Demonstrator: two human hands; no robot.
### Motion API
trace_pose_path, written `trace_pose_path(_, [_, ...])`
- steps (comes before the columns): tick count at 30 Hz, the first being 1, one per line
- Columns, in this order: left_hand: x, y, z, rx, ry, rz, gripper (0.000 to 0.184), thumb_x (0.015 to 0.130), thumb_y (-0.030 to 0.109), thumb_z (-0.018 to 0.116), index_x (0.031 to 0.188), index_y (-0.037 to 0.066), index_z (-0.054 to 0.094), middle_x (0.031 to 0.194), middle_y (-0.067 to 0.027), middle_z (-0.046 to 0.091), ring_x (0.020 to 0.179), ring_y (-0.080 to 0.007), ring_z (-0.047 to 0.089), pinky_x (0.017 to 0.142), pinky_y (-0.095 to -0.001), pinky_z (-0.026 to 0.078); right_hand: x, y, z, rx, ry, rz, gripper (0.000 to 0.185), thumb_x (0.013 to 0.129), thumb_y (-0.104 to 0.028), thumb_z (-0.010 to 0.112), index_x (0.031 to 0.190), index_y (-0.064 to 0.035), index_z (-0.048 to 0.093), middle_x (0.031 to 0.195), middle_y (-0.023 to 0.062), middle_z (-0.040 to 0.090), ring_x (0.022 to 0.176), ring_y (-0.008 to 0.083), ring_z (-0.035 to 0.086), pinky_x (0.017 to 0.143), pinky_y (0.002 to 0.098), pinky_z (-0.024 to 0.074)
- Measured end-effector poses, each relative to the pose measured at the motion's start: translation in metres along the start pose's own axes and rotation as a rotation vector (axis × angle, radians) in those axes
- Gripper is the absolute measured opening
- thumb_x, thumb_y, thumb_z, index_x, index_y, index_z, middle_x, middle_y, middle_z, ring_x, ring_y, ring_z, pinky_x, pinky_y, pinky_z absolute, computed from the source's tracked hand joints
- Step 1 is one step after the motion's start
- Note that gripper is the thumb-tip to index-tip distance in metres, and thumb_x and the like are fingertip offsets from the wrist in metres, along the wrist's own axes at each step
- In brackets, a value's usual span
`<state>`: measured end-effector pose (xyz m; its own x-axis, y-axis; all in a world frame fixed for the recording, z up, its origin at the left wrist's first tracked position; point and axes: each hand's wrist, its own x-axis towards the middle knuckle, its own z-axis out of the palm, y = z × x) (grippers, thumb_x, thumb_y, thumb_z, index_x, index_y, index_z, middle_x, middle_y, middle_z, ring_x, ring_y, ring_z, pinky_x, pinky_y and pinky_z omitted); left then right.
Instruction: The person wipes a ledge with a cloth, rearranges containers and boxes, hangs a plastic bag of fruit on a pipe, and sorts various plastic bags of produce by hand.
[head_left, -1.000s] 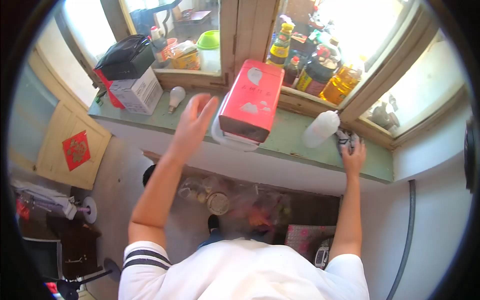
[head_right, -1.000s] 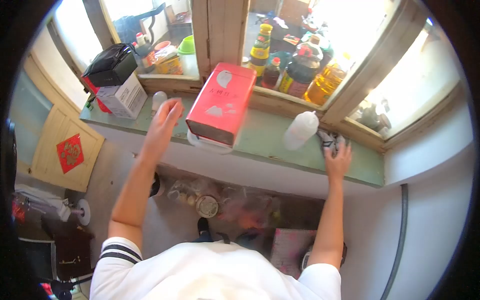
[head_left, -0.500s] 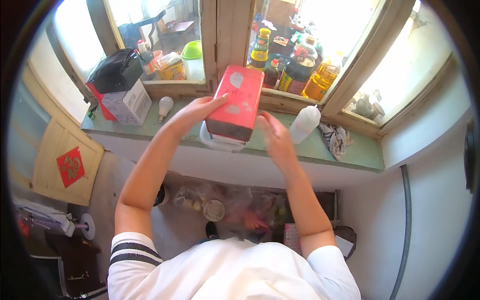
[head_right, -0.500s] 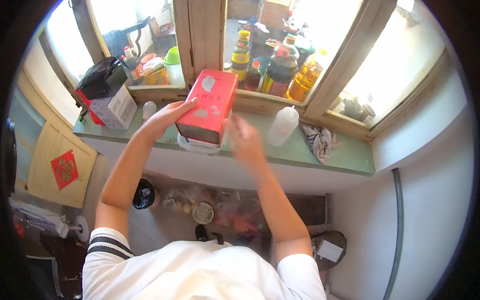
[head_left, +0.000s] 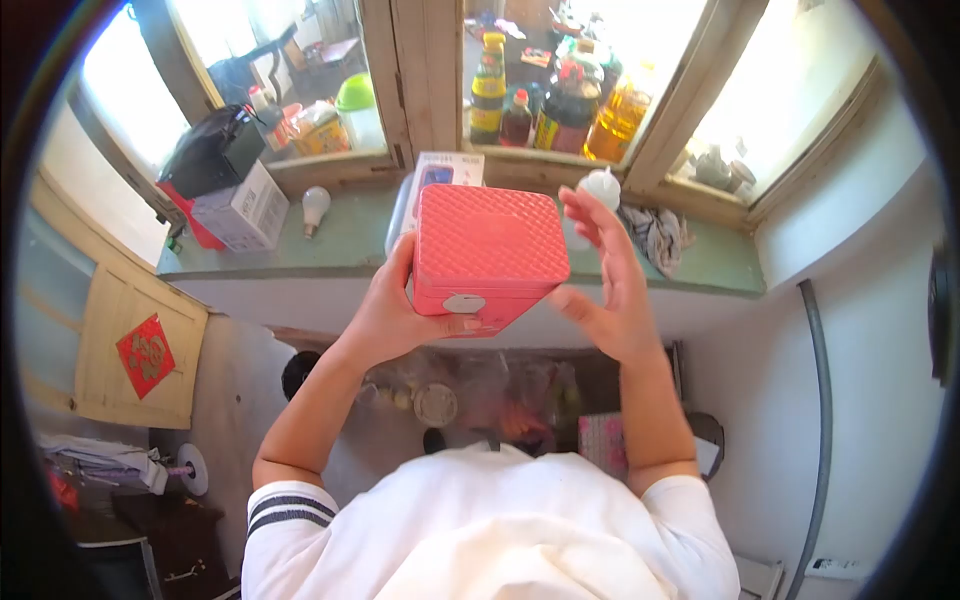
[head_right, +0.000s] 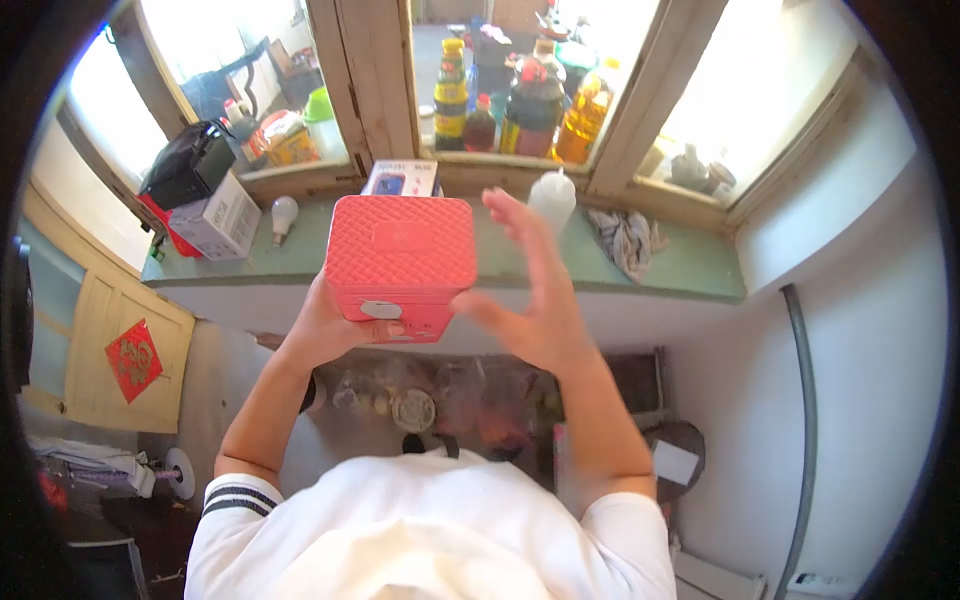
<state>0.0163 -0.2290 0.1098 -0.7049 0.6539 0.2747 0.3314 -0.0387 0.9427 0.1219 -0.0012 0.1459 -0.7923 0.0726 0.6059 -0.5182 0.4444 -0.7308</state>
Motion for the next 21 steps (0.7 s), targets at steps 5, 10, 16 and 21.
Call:
trace_pose_path(5, [-0.023,0.012,0.027,0.339,-0.078,-0.070,0.087,0.055,0.023,0.089,0.126,0.002,0.042,0.118,-0.0139,0.054,0.112,-0.0258,0.052,0.095,-0.0369,0.042,0.007,-0.039,-0.003,-0.446,-0.403,-0.020,0.091,0.053,-0.035,0.086,0.127,-0.0007,0.045,0.121,0.0173,0.051,0.115,0.0341,0.047,0.098,0.0394,0.0376])
trace_pose_path(10, [-0.033,0.000,0.032,0.357,-0.140,-0.099,0.088,0.052,0.029,0.089,0.124,0.003,0.044,0.116,-0.0161,0.053,0.110,-0.0330,0.050,0.095,-0.0402,0.041,-0.002,-0.024,-0.001,-0.365,-0.484,0.043,0.072,0.052,-0.027,0.086,0.111,-0.0018,0.054,0.107,0.0145,0.056,0.097,0.0328,0.057,0.085,0.0381,0.0463])
trace_pose_path(16, [-0.039,-0.010,0.036,0.394,-0.105,-0.029,0.088,0.052,0.028,0.090,0.124,0.003,0.044,0.117,-0.0168,0.051,0.111,-0.0337,0.049,0.095,-0.0411,0.041,-0.018,-0.016,0.002,-0.273,-0.391,0.027,0.076,0.051,-0.026,0.087,0.114,-0.0031,0.052,0.110,0.0137,0.057,0.098,0.0312,0.058,0.087,0.0368,0.0462])
trace_pose_path(21, [-0.043,-0.021,0.034,0.422,-0.144,-0.003,0.091,0.053,0.027,0.089,0.126,0.002,0.041,0.119,-0.0178,0.048,0.112,-0.0354,0.047,0.095,-0.0420,0.041,-0.022,-0.013,0.002,-0.297,-0.396,0.006,0.074,0.052,-0.030,0.086,0.112,-0.0049,0.051,0.110,0.0143,0.057,0.103,0.0333,0.055,0.088,0.0395,0.0456])
